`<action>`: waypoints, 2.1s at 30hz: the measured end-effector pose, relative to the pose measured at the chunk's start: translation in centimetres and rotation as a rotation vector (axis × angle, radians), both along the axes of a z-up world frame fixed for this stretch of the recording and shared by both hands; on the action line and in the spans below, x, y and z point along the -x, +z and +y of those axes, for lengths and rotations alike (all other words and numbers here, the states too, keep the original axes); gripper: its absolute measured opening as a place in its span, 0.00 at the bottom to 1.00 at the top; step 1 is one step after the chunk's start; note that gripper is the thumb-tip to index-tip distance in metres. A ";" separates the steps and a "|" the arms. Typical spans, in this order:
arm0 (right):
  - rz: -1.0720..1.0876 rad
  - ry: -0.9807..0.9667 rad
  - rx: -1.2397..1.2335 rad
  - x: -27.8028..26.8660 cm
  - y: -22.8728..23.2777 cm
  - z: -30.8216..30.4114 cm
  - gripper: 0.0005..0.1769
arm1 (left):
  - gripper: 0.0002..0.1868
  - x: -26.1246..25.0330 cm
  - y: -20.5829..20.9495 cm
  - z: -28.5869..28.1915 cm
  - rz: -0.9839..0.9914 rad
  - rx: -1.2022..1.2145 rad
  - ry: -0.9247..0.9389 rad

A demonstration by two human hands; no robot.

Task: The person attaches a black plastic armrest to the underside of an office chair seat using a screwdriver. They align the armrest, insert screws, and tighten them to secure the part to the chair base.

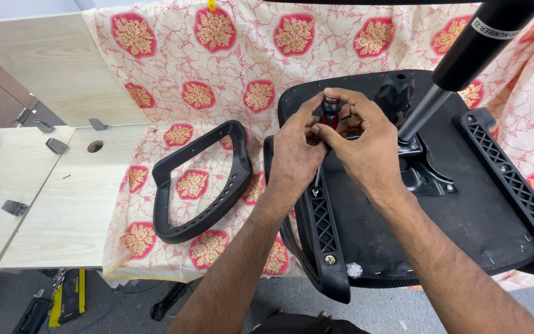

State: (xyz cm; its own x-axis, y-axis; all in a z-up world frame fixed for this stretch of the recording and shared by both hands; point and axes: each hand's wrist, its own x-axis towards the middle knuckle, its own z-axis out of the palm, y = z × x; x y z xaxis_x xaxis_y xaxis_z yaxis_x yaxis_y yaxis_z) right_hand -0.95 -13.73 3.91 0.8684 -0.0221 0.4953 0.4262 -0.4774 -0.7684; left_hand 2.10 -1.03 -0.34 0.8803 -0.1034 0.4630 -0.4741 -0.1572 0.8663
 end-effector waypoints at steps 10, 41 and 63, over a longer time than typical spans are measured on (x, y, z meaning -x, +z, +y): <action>0.054 0.249 -0.116 -0.7 0.1 -0.3 0.27 | 0.41 -1.0 -0.8 1.8 0.034 0.170 -0.189; 0.048 0.243 -0.255 0.0 -2.1 -1.2 0.29 | 0.37 1.7 -0.9 1.9 -0.001 -0.009 -0.128; 0.658 -0.140 0.243 3.5 -5.9 -3.0 0.27 | 0.06 3.6 -6.4 3.5 -0.182 -0.912 0.031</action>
State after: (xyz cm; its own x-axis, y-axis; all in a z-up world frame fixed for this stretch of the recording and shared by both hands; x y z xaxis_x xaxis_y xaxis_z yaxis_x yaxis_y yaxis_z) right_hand -4.41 -16.72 -1.94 0.9860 -0.1108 -0.1249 -0.1668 -0.6842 -0.7100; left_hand -1.50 2.52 -6.71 0.8103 -0.4732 0.3456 -0.5751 -0.7552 0.3145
